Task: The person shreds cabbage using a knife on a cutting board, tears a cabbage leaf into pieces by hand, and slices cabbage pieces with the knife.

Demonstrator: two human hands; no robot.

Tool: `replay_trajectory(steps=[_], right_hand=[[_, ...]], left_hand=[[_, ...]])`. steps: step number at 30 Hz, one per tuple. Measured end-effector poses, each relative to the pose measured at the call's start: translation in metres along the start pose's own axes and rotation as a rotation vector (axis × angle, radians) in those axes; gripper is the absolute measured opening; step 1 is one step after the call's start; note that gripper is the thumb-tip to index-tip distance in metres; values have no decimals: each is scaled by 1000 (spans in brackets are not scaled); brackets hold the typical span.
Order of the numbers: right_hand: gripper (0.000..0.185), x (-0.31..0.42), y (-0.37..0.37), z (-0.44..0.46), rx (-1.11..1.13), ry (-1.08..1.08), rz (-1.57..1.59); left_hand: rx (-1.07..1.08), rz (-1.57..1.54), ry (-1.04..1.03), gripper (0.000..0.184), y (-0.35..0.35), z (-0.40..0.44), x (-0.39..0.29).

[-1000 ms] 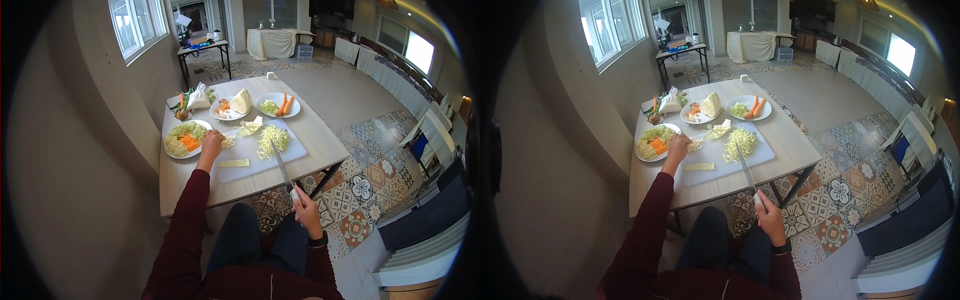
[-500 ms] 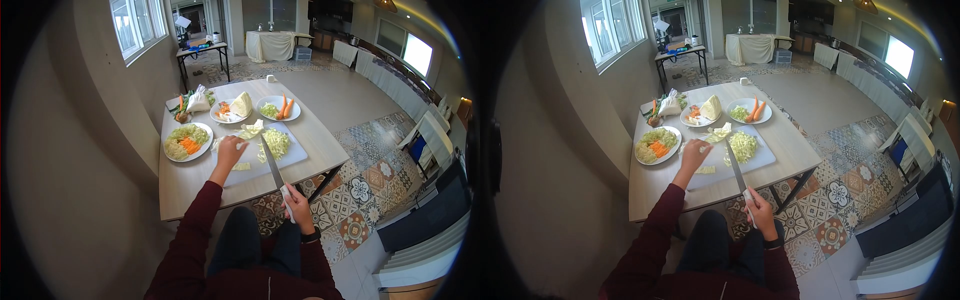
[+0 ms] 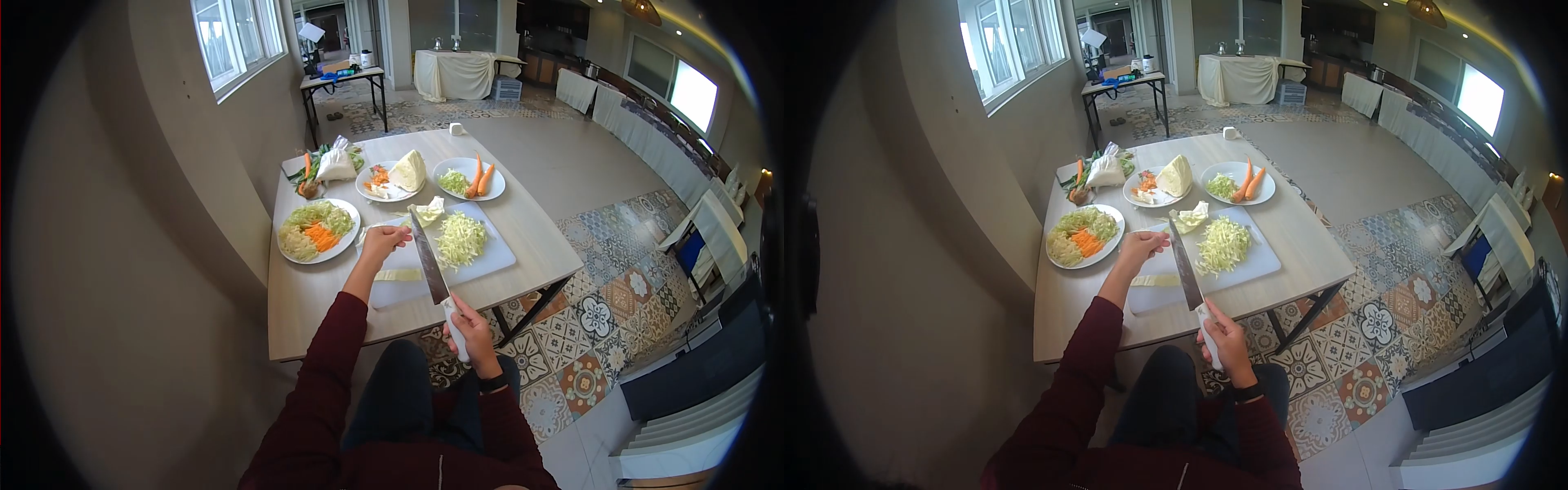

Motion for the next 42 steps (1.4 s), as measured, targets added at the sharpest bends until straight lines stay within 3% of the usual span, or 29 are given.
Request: replay_trajectory(steps=[7, 10, 13, 19, 28, 32, 37, 40, 42], right_hand=[[51, -5, -13, 5, 40, -17, -42], [51, -6, -16, 7, 36, -6, -54], [51, -11, -14, 7, 18, 20, -84], [52, -20, -5, -5, -35, 37, -120], [53, -19, 15, -24, -92, 62, -136], [52, -16, 24, -32, -126, 72, -183], [50, -5, 29, -46, -178, 93, -286], [50, 12, 28, -58, -198, 101, -476], [50, 33, 26, -64, -204, 172, -619]], left_hand=[[13, 136, 0, 26, 13, 4, -4], [32, -4, 13, 24, 20, 11, 7], [-166, 46, -243, 21, 41, 22, 10], [-382, 625, -841, 15, 46, 1, -14], [-407, 916, -638, 9, 46, -8, -18], [-520, 796, -825, 4, 46, -12, -20], [-593, 641, -996, 11, 38, -32, -46], [-358, 518, -748, 5, 38, -19, -37], [-168, 628, -661, 10, 21, -27, -37]])
Point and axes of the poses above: each hand's wrist, its own z-axis towards the middle knuckle, its own y-axis out of the back of the hand, x = y × z, the point moved 7 cm from there along z, towards the middle knuckle, and after that the axes turned 14 degrees about -x, right-handed, at the moved point
